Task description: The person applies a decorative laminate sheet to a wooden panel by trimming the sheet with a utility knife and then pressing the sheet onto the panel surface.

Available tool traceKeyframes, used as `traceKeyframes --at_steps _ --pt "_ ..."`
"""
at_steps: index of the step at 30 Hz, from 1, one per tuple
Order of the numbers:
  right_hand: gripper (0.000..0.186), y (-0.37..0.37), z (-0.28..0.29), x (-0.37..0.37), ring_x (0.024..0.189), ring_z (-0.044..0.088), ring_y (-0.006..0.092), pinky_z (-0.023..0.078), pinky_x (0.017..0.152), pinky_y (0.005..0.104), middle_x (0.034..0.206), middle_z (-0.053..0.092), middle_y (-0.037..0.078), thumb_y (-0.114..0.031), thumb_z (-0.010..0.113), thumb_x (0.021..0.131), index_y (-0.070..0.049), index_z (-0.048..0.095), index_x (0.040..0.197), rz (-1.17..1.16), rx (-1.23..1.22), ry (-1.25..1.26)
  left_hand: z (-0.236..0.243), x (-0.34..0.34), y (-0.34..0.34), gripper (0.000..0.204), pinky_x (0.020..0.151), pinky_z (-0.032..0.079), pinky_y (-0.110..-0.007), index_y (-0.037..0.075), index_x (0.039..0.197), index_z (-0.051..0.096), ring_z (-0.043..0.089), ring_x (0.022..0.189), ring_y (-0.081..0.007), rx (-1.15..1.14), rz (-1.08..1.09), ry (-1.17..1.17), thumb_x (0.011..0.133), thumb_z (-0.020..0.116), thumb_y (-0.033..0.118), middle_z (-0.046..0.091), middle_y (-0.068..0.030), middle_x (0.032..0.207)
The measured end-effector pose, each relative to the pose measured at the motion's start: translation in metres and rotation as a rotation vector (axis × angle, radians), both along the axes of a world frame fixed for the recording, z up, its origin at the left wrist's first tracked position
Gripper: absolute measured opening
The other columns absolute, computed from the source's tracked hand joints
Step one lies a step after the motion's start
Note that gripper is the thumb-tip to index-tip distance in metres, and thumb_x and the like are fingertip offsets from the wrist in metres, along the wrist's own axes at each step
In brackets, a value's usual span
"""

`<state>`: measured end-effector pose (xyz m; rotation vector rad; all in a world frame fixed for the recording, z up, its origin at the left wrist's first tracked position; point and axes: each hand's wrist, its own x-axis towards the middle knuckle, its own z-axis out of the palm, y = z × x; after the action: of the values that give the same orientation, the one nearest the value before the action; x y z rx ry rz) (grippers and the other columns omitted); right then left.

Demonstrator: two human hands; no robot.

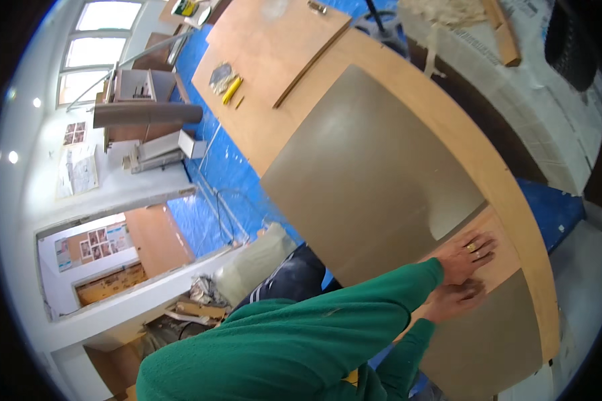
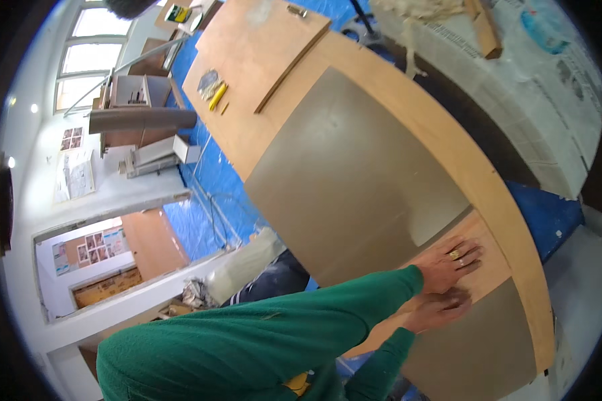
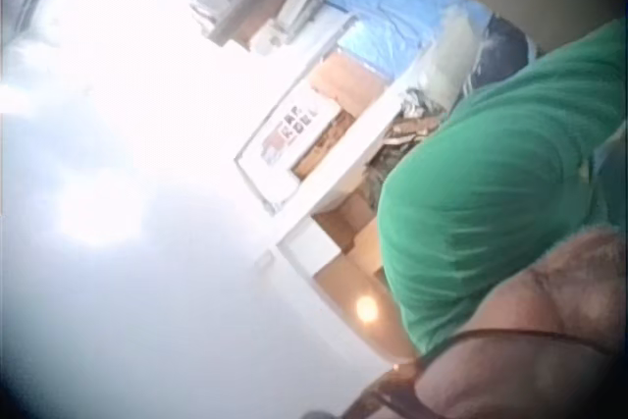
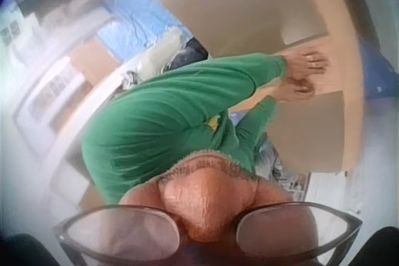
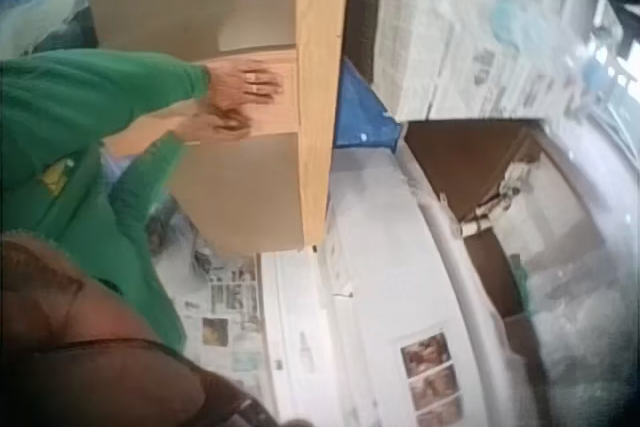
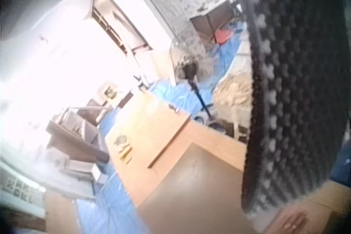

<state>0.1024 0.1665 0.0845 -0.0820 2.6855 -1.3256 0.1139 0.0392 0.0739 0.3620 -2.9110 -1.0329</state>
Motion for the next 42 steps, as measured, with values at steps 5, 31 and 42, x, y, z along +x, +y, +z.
traceKeyframes --at_steps 5,31,42 --pt "0.060 0.036 -0.053 0.061 0.152 0.046 0.0380 0.039 0.125 0.0521 0.167 0.044 0.022 -0.042 0.042 0.117 -0.003 0.044 0.163 0.249 0.633 0.291 -0.010 0.003 0.001 0.074 0.139 0.010 -0.052 0.008 0.168 0.042 0.014 0.170 -0.0320 -0.079 0.051 0.022 0.101 0.056 0.036 0.024 -0.0127 0.182" --pt "0.064 -0.003 -0.044 0.087 0.158 0.040 0.0410 0.031 0.130 0.0506 0.175 0.039 0.017 -0.045 0.035 0.120 -0.003 0.041 0.168 0.091 0.856 0.382 -0.033 0.655 -0.564 0.033 0.096 0.058 -0.055 0.008 0.129 0.061 0.070 0.121 -0.0421 -0.464 1.182 -0.766 0.101 0.063 0.026 0.071 -0.0211 0.128" --pt "0.065 -0.008 -0.053 0.088 0.165 0.027 0.0405 0.019 0.134 0.0537 0.177 0.032 0.023 -0.040 0.027 0.119 0.002 0.036 0.168 0.153 0.860 0.316 0.037 0.797 -0.479 0.016 0.082 0.055 -0.060 0.004 0.105 0.067 0.070 0.097 -0.0469 -0.528 1.115 -0.724 0.098 0.069 0.017 0.070 -0.0233 0.102"
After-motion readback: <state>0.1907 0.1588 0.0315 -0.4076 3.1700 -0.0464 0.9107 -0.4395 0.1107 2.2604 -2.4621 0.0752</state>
